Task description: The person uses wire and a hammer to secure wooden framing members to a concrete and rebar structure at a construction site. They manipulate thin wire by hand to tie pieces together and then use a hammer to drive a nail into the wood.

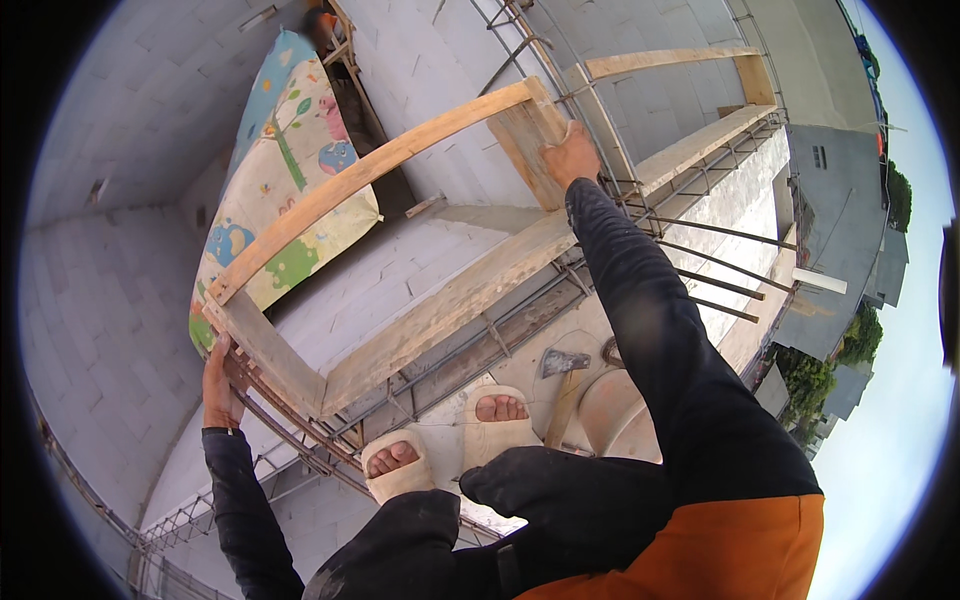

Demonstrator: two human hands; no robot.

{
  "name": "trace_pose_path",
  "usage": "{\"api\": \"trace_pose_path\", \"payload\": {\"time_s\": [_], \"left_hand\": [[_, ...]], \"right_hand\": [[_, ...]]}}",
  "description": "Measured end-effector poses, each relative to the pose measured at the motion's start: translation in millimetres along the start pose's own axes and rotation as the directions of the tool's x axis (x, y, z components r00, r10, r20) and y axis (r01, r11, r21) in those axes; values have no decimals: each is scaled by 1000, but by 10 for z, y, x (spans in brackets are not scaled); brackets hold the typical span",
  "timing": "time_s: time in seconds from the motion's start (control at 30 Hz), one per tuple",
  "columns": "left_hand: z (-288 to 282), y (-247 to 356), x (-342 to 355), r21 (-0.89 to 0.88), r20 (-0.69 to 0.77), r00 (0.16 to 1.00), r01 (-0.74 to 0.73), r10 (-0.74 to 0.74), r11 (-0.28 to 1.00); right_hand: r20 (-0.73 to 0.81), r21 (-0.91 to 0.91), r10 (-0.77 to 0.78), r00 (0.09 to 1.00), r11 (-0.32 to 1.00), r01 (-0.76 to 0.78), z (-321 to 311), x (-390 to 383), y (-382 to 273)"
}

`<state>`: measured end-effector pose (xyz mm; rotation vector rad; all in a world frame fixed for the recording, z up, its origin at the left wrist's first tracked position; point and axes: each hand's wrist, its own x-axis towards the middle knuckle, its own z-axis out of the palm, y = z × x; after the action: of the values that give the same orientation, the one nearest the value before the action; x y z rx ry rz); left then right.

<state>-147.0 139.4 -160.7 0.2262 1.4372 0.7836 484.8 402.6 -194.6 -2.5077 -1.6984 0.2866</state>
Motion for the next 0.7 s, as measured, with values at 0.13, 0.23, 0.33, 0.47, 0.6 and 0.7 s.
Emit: {"api": "trace_pose_path", "payload": {"time_s": [0.13, 0.23, 0.33, 0.47, 0.6, 0.7], "left_hand": [[13, -9, 13, 8, -1, 1000, 0, 0, 1000], [56, -17, 20, 1, 9, 1000, -10, 9, 1000], [31, -23, 3, -5, 5, 1000, -23, 23, 1000], [1, -77, -51, -71, 48, 999, -10, 13, 997], [31, 45, 7, -90, -30, 999, -17, 15, 996], [-46, 103, 6, -83, 7, 1000, 18, -17, 996]], "right_hand": [[14, -22, 10, 1000, 1000, -10, -33, 20, 45], [49, 5, 48, 998, 999, -48, -101, 8, 57], [71, 48, 44, 997, 998, -47, -126, -27, 1], [23, -92, 19, 1000, 996, -17, -40, 18, -86], [34, -4, 13, 999, 1000, -13, -129, -79, 38], [75, -113, 53, 996, 993, -45, -97, -14, 13]]}}
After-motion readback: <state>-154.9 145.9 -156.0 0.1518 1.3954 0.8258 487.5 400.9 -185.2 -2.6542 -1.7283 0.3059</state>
